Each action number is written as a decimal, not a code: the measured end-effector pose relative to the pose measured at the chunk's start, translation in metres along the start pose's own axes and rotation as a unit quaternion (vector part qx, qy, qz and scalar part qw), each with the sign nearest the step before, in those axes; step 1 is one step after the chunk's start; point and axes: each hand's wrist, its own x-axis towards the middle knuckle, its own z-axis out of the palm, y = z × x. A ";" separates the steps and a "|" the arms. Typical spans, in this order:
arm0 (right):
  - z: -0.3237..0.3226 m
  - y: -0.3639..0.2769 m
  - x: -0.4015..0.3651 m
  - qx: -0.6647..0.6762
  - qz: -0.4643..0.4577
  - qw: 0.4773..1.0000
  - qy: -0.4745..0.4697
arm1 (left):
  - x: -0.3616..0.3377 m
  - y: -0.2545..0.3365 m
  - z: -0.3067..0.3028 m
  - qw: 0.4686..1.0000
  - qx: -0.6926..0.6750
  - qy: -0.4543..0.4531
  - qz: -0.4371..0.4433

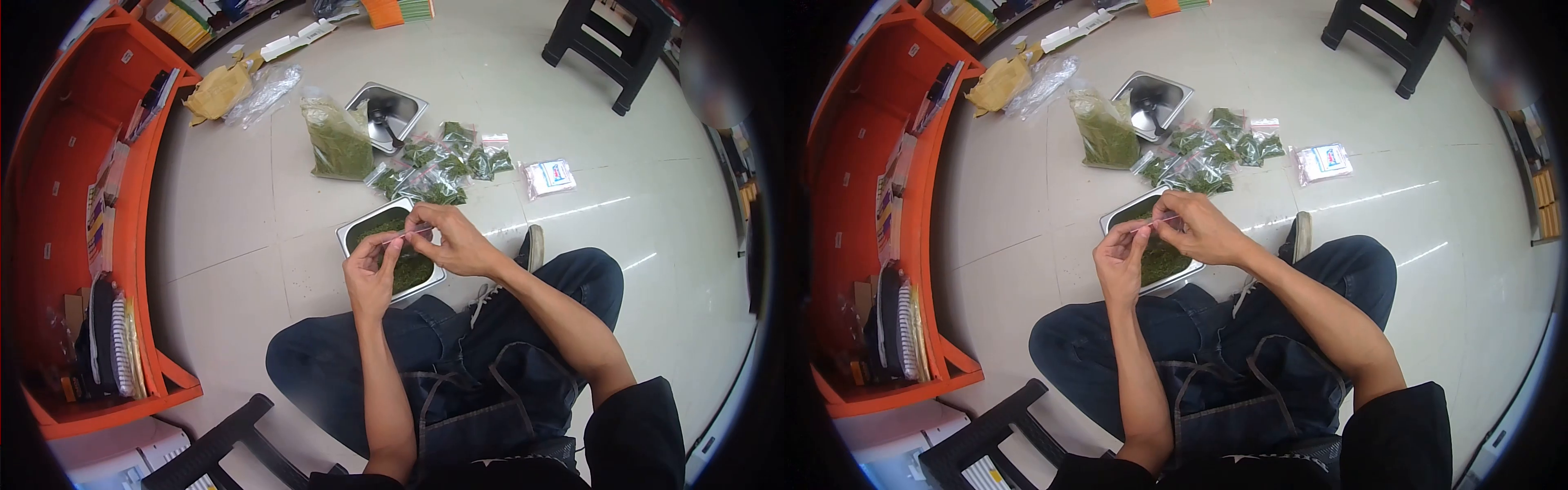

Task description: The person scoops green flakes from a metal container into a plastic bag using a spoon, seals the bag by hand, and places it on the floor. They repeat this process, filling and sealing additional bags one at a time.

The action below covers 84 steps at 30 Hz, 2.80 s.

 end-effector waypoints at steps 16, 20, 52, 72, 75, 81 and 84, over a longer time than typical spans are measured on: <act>-0.007 0.001 0.002 0.046 0.022 0.999 -0.006 | 0.000 0.015 0.007 0.998 0.011 0.055 -0.012; -0.021 0.004 0.006 0.018 0.034 0.999 -0.038 | 0.001 0.005 -0.006 0.992 0.100 0.062 0.047; -0.113 0.129 0.005 -0.197 0.209 0.826 0.485 | 0.006 -0.004 -0.021 0.956 -0.141 0.256 0.012; -0.104 0.197 -0.038 -0.606 0.327 0.721 0.077 | 0.015 -0.003 -0.035 0.919 -0.208 0.333 0.041; -0.105 0.192 -0.040 -0.613 0.295 0.729 0.071 | 0.019 -0.006 -0.033 0.916 -0.193 0.346 0.067; -0.097 0.186 -0.038 -0.636 0.304 0.702 0.096 | 0.019 -0.010 -0.032 0.919 -0.188 0.340 0.063; -0.096 0.184 -0.037 -0.646 0.290 0.695 0.120 | 0.019 -0.009 -0.033 0.926 -0.186 0.323 0.055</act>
